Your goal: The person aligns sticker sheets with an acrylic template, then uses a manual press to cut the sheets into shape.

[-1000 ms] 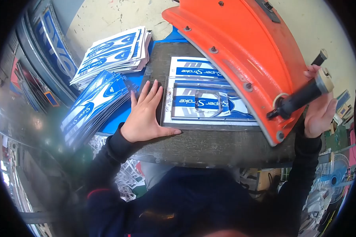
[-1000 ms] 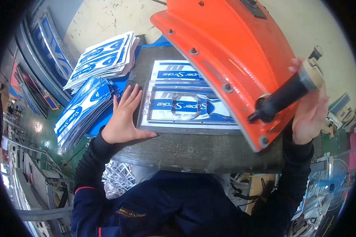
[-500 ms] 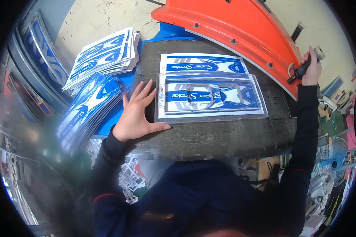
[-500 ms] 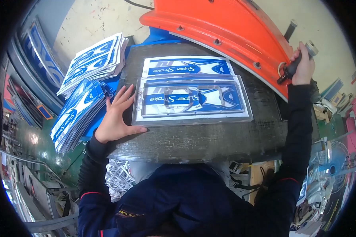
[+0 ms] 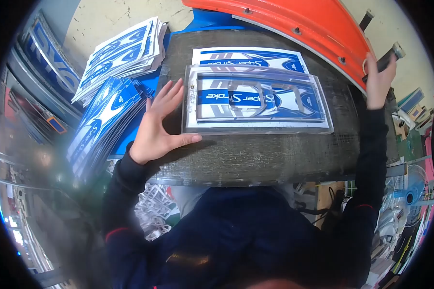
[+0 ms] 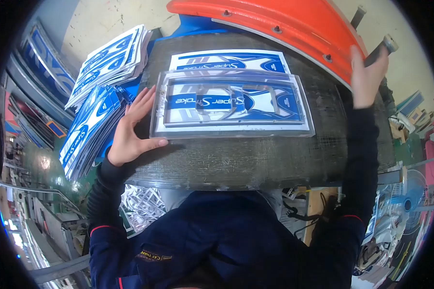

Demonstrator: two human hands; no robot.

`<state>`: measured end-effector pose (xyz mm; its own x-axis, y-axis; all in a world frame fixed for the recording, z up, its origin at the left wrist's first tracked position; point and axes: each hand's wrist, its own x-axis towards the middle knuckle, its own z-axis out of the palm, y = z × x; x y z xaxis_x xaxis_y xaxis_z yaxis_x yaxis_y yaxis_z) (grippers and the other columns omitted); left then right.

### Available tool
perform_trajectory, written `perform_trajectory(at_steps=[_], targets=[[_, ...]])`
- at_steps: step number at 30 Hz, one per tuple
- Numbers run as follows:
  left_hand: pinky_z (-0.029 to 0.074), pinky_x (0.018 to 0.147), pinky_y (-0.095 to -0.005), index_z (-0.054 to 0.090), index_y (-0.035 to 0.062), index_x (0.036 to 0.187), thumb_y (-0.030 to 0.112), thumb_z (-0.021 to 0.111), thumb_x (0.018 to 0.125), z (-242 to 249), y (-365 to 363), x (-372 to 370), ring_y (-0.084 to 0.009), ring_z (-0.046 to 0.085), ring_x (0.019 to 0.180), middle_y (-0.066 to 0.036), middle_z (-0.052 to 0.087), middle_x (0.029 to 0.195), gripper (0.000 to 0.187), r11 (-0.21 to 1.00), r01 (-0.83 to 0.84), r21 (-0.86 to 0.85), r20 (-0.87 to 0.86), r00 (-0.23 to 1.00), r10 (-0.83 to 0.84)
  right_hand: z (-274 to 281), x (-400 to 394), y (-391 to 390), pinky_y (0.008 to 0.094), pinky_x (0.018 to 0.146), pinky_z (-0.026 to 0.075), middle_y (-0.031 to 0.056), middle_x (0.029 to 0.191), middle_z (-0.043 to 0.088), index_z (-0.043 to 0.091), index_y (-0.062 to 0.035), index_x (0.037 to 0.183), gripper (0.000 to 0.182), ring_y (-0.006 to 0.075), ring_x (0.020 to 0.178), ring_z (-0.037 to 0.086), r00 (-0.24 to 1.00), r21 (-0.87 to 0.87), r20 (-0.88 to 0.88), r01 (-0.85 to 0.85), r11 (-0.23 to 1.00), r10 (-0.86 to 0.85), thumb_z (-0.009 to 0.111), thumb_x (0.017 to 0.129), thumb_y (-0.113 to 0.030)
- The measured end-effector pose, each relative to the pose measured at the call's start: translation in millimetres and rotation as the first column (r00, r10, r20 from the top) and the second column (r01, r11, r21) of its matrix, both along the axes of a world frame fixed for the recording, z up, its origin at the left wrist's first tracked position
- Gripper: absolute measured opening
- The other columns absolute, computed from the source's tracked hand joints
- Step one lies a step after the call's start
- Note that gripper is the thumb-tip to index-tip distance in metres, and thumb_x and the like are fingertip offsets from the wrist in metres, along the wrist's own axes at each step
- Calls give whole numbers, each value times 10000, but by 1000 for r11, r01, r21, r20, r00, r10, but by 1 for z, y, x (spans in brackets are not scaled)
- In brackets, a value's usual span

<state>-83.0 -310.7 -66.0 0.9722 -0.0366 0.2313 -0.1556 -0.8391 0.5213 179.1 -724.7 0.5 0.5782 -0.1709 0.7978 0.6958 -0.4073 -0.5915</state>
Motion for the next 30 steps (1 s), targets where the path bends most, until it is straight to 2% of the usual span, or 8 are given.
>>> perform_trajectory(at_steps=[3,6,9,17,21,23,24,30], targets=[[94,1164,-679,439,3,1498,485,911,622,5,3,3,-376,244,1522,-194,401,1578,1106,996,39,-77,64,997,-34,-22,-76,31,462,1103,326,95,1259,630,609,-87,1259,414,276,1219,558,986,-716,121,5,699,118,686,898,-273],[106,1182,-628,441,-9,1494,514,896,629,9,2,6,-358,284,1511,-184,414,1574,1109,978,56,-200,119,992,-33,-36,-109,50,550,1182,223,114,1252,633,608,-88,1263,607,321,1249,553,805,-756,-383,-555,346,453,777,810,-454],[93,1179,-638,440,-11,1493,562,877,636,5,-2,5,-361,304,1502,-210,406,1571,1120,956,37,-291,151,988,8,-53,-104,60,504,1120,329,118,1087,643,623,-32,1202,623,313,1107,598,789,-733,-368,-572,368,492,805,791,-464],[313,1172,-371,373,-17,1525,184,917,723,10,-28,8,-285,447,1413,-244,455,1518,990,732,222,-644,263,963,-60,-54,-110,59,391,915,376,75,977,645,673,-41,1116,577,248,931,603,847,-731,-277,-493,472,454,844,748,-451],[381,1126,-418,515,11,1424,109,853,776,10,-22,6,-238,638,1201,-163,658,1307,737,928,-8,-371,175,981,78,-55,-110,59,363,913,359,59,950,641,670,-43,1125,584,233,908,599,865,-686,-248,-475,551,437,850,742,-445],[414,1075,-433,665,68,1229,127,810,815,4,-5,10,-257,663,1142,-125,711,1183,442,964,97,246,128,983,-132,-51,-112,58,367,910,367,67,954,641,665,-34,1132,581,237,914,596,868,-645,-262,-483,592,422,842,752,-436],[419,1045,-454,713,100,1074,120,761,818,-3,-8,14,-274,659,1111,-119,712,1131,261,977,83,198,233,964,-129,-50,-111,57,370,907,376,75,958,641,660,-25,1138,577,241,920,592,868,-599,-277,-491,632,411,834,762,-427],[251,1150,-576,678,74,1192,141,636,804,33,2,6,-311,581,1265,-138,680,1245,396,965,184,185,-1,982,-187,-66,-95,29,365,899,430,134,1044,632,627,49,1151,554,227,990,573,864,-285,-188,-504,815,467,722,879,-424]])
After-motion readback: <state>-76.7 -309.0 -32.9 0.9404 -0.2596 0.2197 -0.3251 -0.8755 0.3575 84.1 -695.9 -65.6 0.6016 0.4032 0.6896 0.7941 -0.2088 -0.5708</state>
